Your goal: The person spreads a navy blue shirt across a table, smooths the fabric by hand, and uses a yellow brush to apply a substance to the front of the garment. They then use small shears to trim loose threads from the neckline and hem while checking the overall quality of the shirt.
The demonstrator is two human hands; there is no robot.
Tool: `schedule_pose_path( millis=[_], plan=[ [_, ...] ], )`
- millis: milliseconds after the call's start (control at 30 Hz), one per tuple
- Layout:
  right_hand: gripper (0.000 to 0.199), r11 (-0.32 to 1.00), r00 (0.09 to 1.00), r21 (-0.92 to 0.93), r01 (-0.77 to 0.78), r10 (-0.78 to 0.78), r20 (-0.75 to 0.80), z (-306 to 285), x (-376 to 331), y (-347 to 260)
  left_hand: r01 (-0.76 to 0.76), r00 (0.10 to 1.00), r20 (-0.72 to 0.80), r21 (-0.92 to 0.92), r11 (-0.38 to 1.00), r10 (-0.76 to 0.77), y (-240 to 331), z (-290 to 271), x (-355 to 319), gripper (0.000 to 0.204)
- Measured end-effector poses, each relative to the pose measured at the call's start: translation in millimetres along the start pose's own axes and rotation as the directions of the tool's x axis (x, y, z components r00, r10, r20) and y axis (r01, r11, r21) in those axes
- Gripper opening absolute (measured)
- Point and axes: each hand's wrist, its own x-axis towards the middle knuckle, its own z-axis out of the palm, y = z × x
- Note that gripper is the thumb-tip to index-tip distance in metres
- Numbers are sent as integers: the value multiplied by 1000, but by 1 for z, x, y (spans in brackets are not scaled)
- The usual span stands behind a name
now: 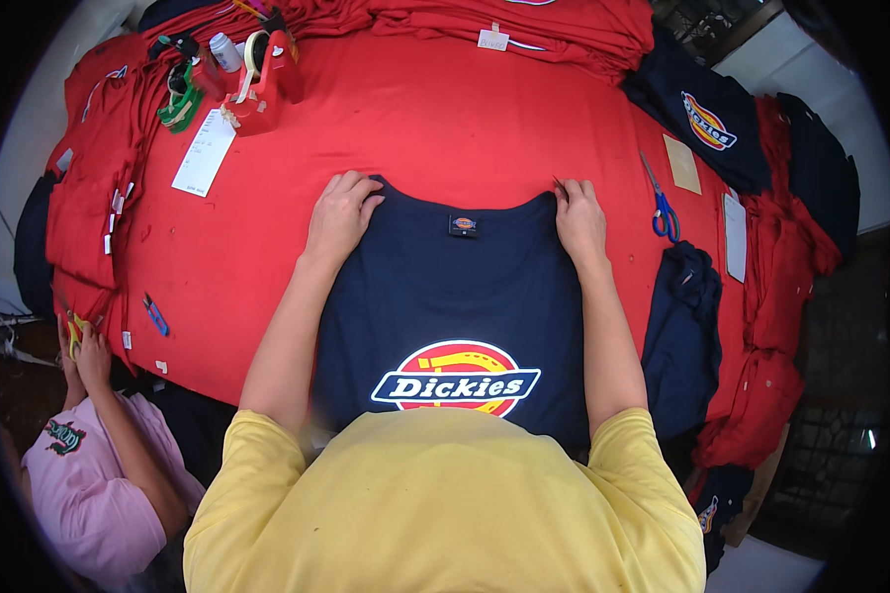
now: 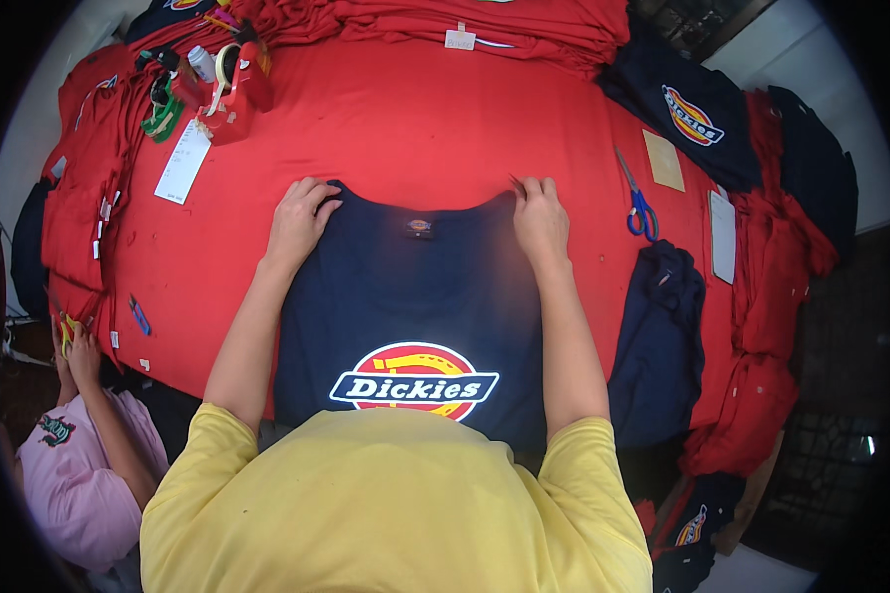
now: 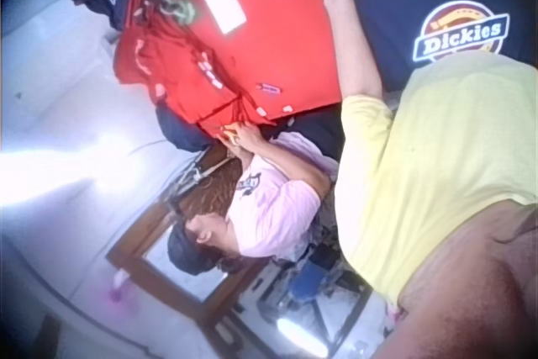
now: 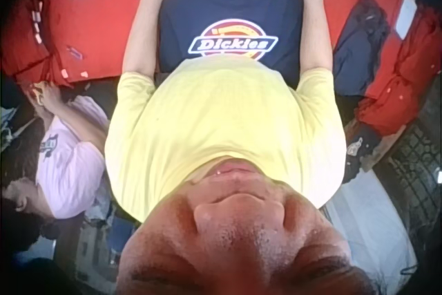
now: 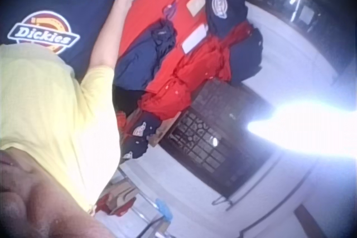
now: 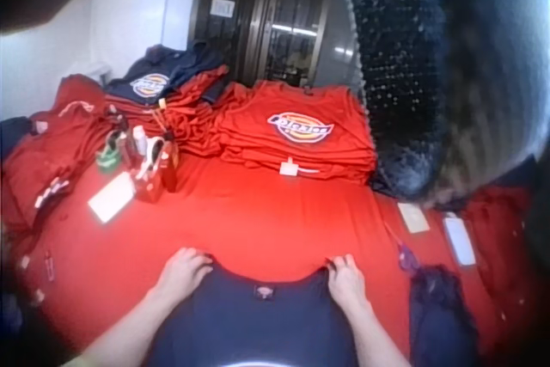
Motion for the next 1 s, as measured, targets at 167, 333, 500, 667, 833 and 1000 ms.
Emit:
schedule_pose_path(
  millis=[167, 333, 500, 667, 833, 1000],
  plan=[
    [18, 991, 995, -131, 39, -50, -82, 16, -7, 11, -61, 998, 9, 124, 990, 60, -3, 4, 1, 14],
    [19, 991, 995, -126, 38, -50, -92, 20, -5, 10, 185, 981, -53, -39, 982, -187, -23, 18, 10, 15],
    [14, 991, 989, -119, 62, -77, -129, 20, -5, 12, 451, 838, 28, -599, 661, -545, -36, 3, 16, 24],
    [13, 1000, 994, 16, -20, 21, -106, 19, -1, 11, 317, 810, -5, -838, 445, -586, -43, -54, -32, 22],
    [12, 956, 985, 240, 171, -162, -57, 2, 7, -29, 754, 647, 373, -183, 631, -665, -8, -187, -143, 33],
    [15, 766, 849, 583, 271, -476, 230, 37, 9, -147, 727, 375, 560, 318, 609, -739, 35, -235, -184, 35]
  ],
)
